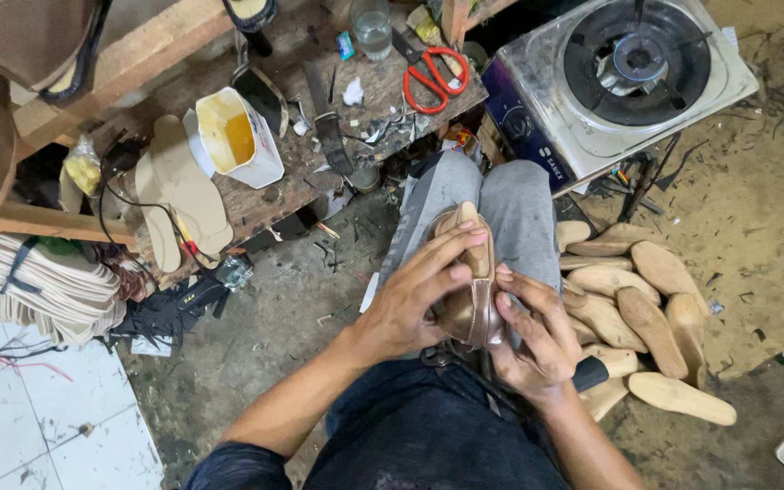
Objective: The person uses pliers and a hammer to press and shape the upper of a metallic shoe around its sole. They repeatedly reposition the shoe, tap along the edges, and inspect the fit while working in a cluttered workshop.
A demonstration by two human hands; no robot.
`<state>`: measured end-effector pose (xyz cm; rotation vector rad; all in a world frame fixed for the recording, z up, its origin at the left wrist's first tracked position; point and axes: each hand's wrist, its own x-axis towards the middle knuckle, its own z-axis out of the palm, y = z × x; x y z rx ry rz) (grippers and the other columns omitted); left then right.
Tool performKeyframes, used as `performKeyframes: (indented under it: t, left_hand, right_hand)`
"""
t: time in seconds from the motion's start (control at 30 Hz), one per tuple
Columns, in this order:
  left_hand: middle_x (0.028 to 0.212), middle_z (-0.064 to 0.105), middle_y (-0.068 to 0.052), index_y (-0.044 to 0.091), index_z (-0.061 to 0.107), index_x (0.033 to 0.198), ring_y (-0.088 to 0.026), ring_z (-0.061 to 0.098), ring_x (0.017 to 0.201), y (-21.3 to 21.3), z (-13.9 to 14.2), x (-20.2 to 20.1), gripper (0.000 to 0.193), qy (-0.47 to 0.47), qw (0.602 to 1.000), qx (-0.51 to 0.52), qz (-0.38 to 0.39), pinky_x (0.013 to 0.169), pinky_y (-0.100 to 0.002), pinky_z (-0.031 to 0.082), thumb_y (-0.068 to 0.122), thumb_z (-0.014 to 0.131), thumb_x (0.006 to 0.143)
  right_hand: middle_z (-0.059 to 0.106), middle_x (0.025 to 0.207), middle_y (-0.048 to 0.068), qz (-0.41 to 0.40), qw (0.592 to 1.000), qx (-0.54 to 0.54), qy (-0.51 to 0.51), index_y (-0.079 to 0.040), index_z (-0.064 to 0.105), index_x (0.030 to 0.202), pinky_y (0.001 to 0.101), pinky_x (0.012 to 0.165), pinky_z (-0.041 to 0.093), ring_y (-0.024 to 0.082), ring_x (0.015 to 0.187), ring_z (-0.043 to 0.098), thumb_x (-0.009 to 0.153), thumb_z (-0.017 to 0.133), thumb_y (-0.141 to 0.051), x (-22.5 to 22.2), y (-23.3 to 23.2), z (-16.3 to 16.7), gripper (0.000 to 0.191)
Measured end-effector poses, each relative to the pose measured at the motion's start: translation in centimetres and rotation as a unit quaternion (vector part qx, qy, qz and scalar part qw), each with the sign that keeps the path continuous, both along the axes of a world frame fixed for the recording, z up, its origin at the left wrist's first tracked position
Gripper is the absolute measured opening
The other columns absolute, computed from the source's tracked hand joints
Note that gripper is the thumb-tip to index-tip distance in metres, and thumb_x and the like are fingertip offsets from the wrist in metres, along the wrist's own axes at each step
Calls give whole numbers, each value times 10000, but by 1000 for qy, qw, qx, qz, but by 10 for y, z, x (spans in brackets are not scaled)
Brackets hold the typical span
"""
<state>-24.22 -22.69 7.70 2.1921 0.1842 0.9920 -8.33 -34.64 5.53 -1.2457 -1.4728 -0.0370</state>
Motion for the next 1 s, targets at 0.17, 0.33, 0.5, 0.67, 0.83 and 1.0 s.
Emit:
performKeyframes:
  t: [0.17,0.33,0.5,0.67,0.83,1.0]
  left_hand:
    - [1626,372,-144,286,523,1447,-377,422,1511,14,3,10,848,4,1000,-3,6,1288,-472,388,71,887,711]
    - [1558,519,-175,140,530,1498,-339,505,1491,30,-30,31,743,66,973,-217,-26,1237,-425,415,-26,773,816]
    - [1432,616,-115,86,556,1467,-232,571,1349,45,-75,38,615,51,934,-351,-29,1161,-361,444,-1,718,880]
    - [1328,638,-80,68,537,1443,-175,593,1243,78,-81,33,568,-39,916,-394,63,1097,-320,471,27,754,920]
    - [1288,617,-69,82,530,1399,-167,618,1162,95,-83,47,531,-147,833,-525,91,1018,-328,540,30,723,907]
    - [1272,585,-99,77,443,1436,-159,607,1137,94,-111,59,567,-242,807,-519,147,1031,-311,518,-6,708,942]
  right_hand:
    - [632,1316,274,17,985,-155,-75,84,584,1300,411,1020,553,392,1211,664,823,701,63,26,1,46,492]
    - [611,1315,239,79,909,-408,-34,18,435,1492,417,1002,489,377,1198,615,947,686,-206,57,32,51,640]
    - [656,1353,177,130,863,-475,111,-78,407,1528,385,1060,472,279,1247,643,1005,548,-322,75,40,9,594]
    - [603,1404,162,171,832,-477,226,-68,370,1552,387,1095,421,272,1314,566,986,583,-332,76,22,-32,660]
    - [602,1374,167,88,856,-462,215,-25,474,1455,394,1062,418,263,1273,554,822,785,-288,73,20,-39,752]
    - [621,1126,124,-150,933,-323,43,-23,597,1150,427,945,501,283,1073,600,890,769,-168,55,7,-13,343]
